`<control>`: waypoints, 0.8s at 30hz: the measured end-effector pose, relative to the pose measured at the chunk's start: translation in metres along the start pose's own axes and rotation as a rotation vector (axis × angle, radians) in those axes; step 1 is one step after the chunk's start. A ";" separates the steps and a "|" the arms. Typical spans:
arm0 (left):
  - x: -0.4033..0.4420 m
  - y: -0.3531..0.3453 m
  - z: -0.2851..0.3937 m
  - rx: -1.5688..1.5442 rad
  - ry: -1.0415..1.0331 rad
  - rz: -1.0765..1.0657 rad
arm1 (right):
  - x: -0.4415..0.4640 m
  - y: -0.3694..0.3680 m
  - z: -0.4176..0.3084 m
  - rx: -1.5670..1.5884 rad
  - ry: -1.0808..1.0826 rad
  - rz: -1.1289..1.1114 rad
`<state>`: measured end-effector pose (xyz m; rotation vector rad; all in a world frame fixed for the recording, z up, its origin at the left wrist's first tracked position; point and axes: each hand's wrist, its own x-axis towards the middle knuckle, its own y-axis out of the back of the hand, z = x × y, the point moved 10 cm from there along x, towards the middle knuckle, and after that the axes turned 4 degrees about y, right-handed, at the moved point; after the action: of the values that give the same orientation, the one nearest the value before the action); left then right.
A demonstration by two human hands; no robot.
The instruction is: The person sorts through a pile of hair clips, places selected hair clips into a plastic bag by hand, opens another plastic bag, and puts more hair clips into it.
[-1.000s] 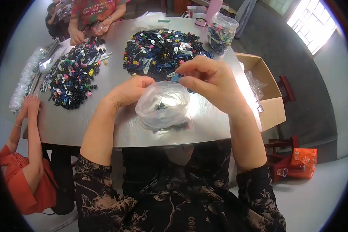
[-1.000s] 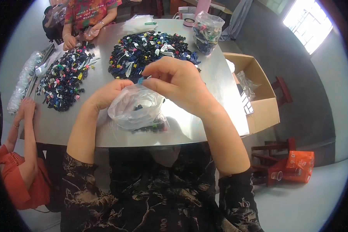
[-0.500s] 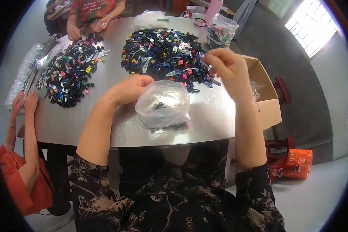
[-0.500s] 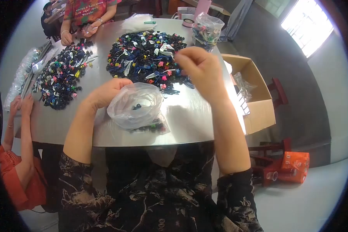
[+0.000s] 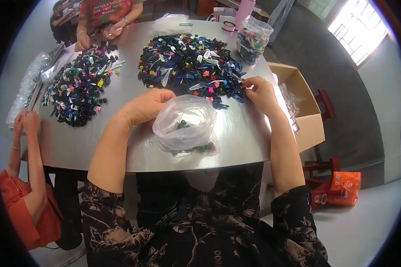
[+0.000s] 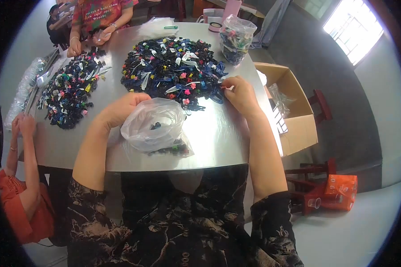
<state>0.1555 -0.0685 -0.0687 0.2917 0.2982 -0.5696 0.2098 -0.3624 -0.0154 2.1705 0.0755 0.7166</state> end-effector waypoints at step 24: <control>-0.004 -0.003 0.008 -0.024 -0.021 -0.014 | -0.001 0.014 0.019 0.066 -0.120 0.159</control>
<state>0.1518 -0.0719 -0.0607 0.2607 0.2869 -0.5821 0.2161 -0.3849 -0.0151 2.2962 -0.1394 0.6792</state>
